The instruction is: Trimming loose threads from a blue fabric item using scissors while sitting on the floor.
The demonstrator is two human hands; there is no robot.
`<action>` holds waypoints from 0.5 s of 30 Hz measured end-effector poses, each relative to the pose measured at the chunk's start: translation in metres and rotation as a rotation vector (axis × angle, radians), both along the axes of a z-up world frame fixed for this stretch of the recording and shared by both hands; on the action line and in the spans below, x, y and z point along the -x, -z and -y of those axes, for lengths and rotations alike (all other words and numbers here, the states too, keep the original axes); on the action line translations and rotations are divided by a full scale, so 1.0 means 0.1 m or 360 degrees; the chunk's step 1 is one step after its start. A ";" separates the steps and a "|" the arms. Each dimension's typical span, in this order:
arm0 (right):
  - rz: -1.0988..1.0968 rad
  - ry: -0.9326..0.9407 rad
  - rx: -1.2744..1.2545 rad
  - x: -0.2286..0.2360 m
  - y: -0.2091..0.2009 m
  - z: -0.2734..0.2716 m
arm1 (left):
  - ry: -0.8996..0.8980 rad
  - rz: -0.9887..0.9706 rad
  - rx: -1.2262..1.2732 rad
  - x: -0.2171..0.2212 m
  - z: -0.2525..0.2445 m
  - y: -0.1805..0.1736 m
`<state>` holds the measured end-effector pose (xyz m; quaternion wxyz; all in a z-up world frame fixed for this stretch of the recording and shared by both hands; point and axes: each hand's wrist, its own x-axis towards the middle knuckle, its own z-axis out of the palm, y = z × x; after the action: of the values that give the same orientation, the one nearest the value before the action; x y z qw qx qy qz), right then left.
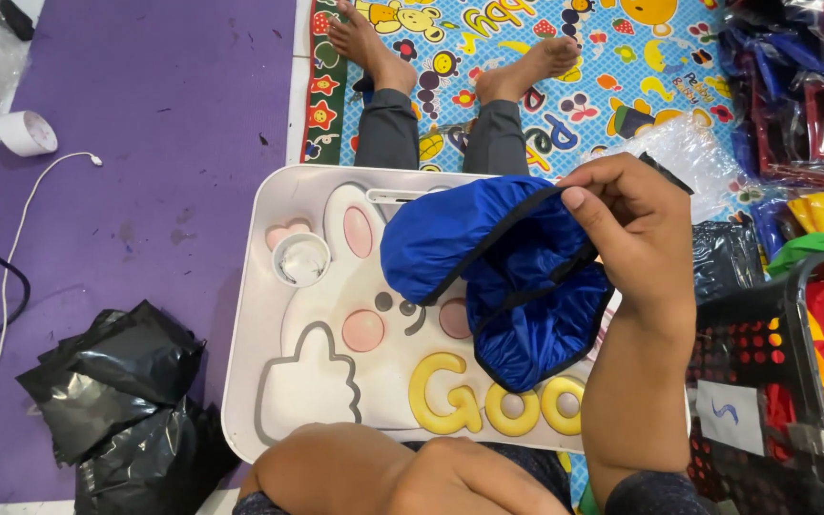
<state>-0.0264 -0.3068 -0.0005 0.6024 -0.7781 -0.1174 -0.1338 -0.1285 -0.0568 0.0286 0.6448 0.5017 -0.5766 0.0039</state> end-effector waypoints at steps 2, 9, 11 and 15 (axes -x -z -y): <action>0.0013 0.0001 0.0013 0.01 -0.01 0.02 | -0.0018 0.0023 -0.0032 -0.02 0.03 -0.05; 0.0009 -0.0010 0.0007 0.03 -0.02 0.03 | -0.0118 0.0145 -0.0193 -0.09 -0.07 -0.21; 0.0017 0.0005 -0.0005 0.05 -0.01 0.03 | -0.0134 0.0175 -0.0220 -0.14 -0.14 -0.27; 0.0064 0.0019 -0.0035 0.08 -0.02 0.04 | -0.1342 0.0319 -0.0173 -0.34 0.19 -0.44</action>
<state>-0.0346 -0.3105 0.0012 0.6077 -0.7692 -0.1234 -0.1544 -0.0946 -0.0759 0.0731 0.5004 0.7236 -0.3804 0.2851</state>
